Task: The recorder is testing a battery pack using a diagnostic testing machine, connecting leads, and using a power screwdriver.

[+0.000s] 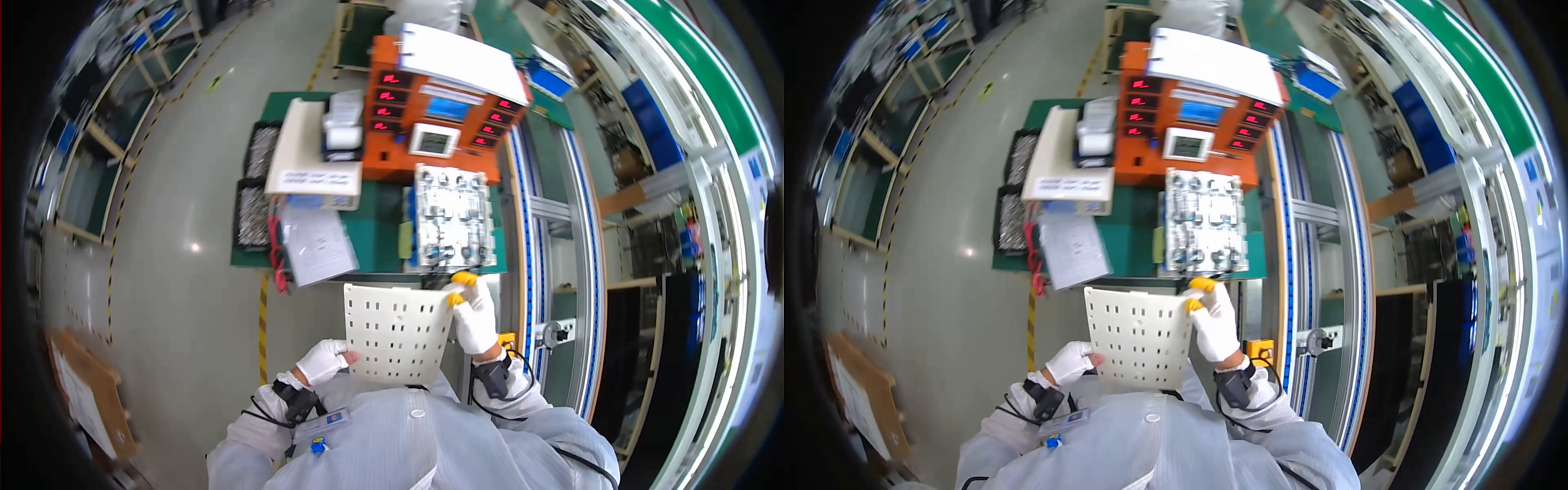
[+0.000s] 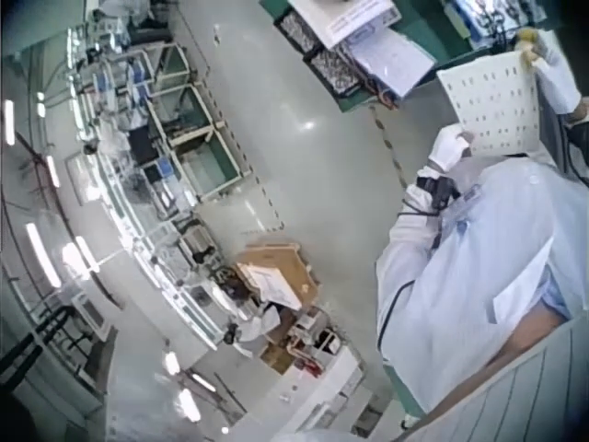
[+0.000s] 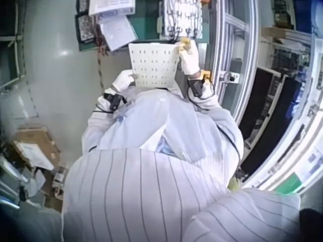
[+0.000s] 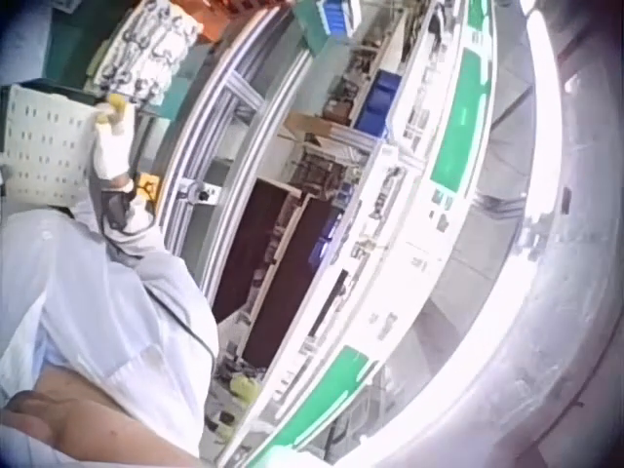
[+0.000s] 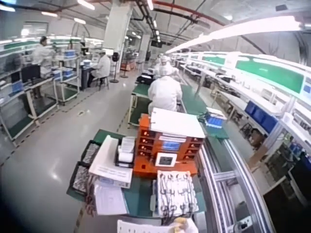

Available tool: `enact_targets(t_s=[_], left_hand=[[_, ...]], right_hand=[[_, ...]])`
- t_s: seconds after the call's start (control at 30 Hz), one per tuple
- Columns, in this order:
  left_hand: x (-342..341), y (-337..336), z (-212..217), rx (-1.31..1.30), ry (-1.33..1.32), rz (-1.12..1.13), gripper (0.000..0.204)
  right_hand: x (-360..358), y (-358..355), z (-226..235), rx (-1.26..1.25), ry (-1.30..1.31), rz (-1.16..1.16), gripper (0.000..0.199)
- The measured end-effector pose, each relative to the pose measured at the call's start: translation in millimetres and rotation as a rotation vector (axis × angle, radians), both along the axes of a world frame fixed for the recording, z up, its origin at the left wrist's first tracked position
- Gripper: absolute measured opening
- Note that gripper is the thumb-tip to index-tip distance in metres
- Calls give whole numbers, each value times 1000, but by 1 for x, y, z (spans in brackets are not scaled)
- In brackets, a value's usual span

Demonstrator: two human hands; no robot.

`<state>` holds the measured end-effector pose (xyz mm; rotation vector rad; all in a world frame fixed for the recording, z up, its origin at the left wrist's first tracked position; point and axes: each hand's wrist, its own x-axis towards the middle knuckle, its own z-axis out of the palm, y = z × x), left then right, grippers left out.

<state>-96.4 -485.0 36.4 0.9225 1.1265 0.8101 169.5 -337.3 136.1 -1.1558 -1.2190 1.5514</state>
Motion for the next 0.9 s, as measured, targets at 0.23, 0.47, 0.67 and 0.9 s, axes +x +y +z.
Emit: enact_targets(t_s=[0.23, 0.47, 0.67, 0.9], left_hand=[[142, 131, 92, 347, -29, -255, 30], [202, 162, 86, 215, 184, -508, 29], [163, 160, 44, 173, 899, -2, 32], [169, 166, 1, 125, 723, 281, 34]], right_hand=[[129, 37, -53, -159, 31, -300, 35], [242, 71, -105, -305, 1031, 349, 23], [225, 90, -90, -590, 901, -61, 15], [183, 102, -76, -702, 419, -151, 26]])
